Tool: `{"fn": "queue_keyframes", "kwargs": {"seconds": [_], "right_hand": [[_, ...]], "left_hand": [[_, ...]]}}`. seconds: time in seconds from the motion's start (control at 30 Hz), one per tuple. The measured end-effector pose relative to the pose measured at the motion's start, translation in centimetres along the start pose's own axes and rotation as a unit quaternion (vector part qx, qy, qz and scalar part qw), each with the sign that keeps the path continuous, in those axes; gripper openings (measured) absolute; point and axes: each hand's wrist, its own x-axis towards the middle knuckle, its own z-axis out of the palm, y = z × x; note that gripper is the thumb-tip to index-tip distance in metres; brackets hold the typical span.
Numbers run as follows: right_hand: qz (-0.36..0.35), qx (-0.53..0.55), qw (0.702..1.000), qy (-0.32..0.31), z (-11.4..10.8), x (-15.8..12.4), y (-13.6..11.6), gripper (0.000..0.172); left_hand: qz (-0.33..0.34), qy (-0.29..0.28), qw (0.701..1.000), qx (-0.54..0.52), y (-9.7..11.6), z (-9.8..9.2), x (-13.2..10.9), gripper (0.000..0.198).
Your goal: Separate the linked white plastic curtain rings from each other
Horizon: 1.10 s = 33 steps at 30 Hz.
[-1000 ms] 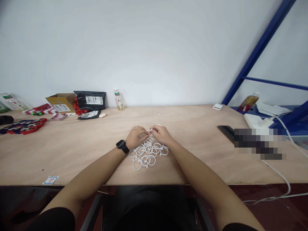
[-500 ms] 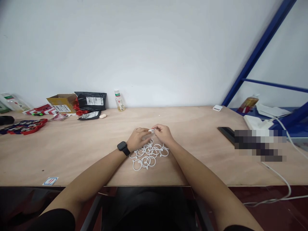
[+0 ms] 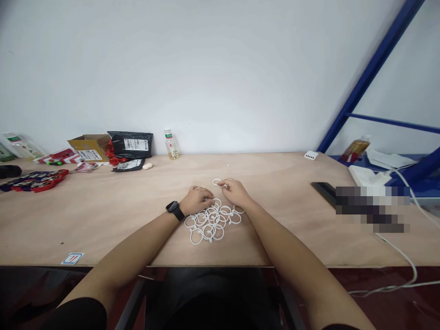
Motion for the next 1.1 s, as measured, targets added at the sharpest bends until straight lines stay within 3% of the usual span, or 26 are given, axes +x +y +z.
{"fn": "queue_keyframes", "kwargs": {"seconds": [0.13, 0.3, 0.47, 0.6, 0.7, 0.8, 0.9, 1.1], "right_hand": [[-0.036, 0.003, 0.995, -0.090, 0.2, -0.5, -1.5, 0.041], [-0.040, -0.036, 0.986, -0.161, 0.5, -0.7, -2.0, 0.029], [0.036, -0.085, 0.988, -0.127, 0.4, -0.6, -1.5, 0.025], [0.070, -0.092, 0.992, -0.054, 0.3, -0.6, -1.4, 0.022], [0.088, -0.066, 0.994, -0.007, 0.4, -0.6, -1.4, 0.018], [0.070, -0.028, 0.997, 0.008, 0.7, -0.6, -1.5, 0.018], [0.042, 0.002, 0.999, 0.027, 1.0, -0.6, -1.6, 0.021], [-0.003, -0.021, 1.000, -0.008, 0.6, -0.5, -1.7, 0.026]], "left_hand": [[-0.012, -0.002, 1.000, -0.002, -0.1, 0.2, 0.1, 0.019], [-0.015, 0.006, 1.000, 0.002, -0.1, 0.2, 0.0, 0.019], [-0.018, 0.018, 1.000, -0.008, 0.0, 0.2, -0.1, 0.025], [0.017, 0.062, 0.998, -0.021, -0.2, 0.4, -0.2, 0.036], [0.052, 0.088, 0.995, -0.018, -0.4, 0.6, -0.1, 0.031], [0.067, 0.109, 0.992, -0.015, -0.5, 0.6, 0.0, 0.017], [0.064, 0.111, 0.992, -0.016, -0.6, 0.5, 0.1, 0.019], [0.030, 0.052, 0.998, -0.002, -0.9, 0.7, 0.0, 0.020]]}}
